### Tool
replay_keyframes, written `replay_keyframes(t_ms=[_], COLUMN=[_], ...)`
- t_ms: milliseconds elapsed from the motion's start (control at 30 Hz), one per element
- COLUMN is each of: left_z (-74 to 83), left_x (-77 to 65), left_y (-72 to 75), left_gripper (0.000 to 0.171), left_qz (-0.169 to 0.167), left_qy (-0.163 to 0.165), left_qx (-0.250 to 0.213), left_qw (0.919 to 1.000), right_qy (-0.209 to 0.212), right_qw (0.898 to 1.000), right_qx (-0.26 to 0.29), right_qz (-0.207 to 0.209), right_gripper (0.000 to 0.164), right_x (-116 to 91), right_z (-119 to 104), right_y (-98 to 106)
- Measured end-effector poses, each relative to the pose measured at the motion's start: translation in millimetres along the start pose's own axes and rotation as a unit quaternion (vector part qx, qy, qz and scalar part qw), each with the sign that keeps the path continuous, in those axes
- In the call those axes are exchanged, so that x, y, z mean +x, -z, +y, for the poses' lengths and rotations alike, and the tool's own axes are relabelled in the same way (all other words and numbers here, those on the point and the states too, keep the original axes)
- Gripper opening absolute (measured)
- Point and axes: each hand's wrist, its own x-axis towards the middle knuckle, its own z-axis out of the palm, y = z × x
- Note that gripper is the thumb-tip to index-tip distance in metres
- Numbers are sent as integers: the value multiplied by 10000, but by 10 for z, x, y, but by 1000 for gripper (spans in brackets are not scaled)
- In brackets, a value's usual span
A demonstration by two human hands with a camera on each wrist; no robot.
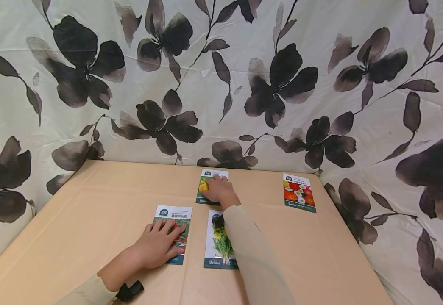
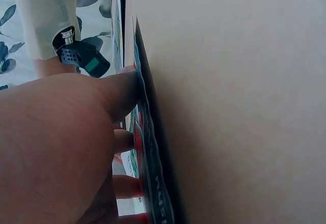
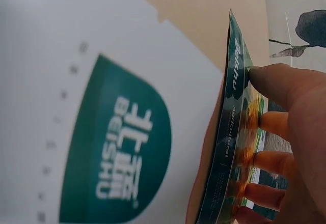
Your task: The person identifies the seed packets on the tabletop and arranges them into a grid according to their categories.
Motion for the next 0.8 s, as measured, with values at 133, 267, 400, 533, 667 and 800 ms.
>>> replay_keyframes(t_ms=[133,267,400,533,667,800], left_z=[5,9,-1,-22,-58,-79], left_x=[-4,-10,-8,6,23,32], left_y=[3,11,9,-25,-84,-126], left_gripper=[68,68,68,67,68,69], left_qz=[21,15,26,65,186,226], left_qy=[6,20,26,-31,-137,-146], left_qx=[14,26,17,-15,-19,17], left_qw=[10000,10000,10000,10000,9997,9996], right_qy=[104,260,314,284,246,197], right_qw=[9999,9996,9994,9995,9996,9995], right_qx=[-13,-70,-125,-131,-161,-236], right_qz=[58,95,76,21,17,29], right_gripper=[63,61,62,62,62,62], right_x=[9,14,29,51,88,125], right_z=[-27,-51,-89,-139,-192,-242], right_y=[-1,-2,-7,-17,-45,-72])
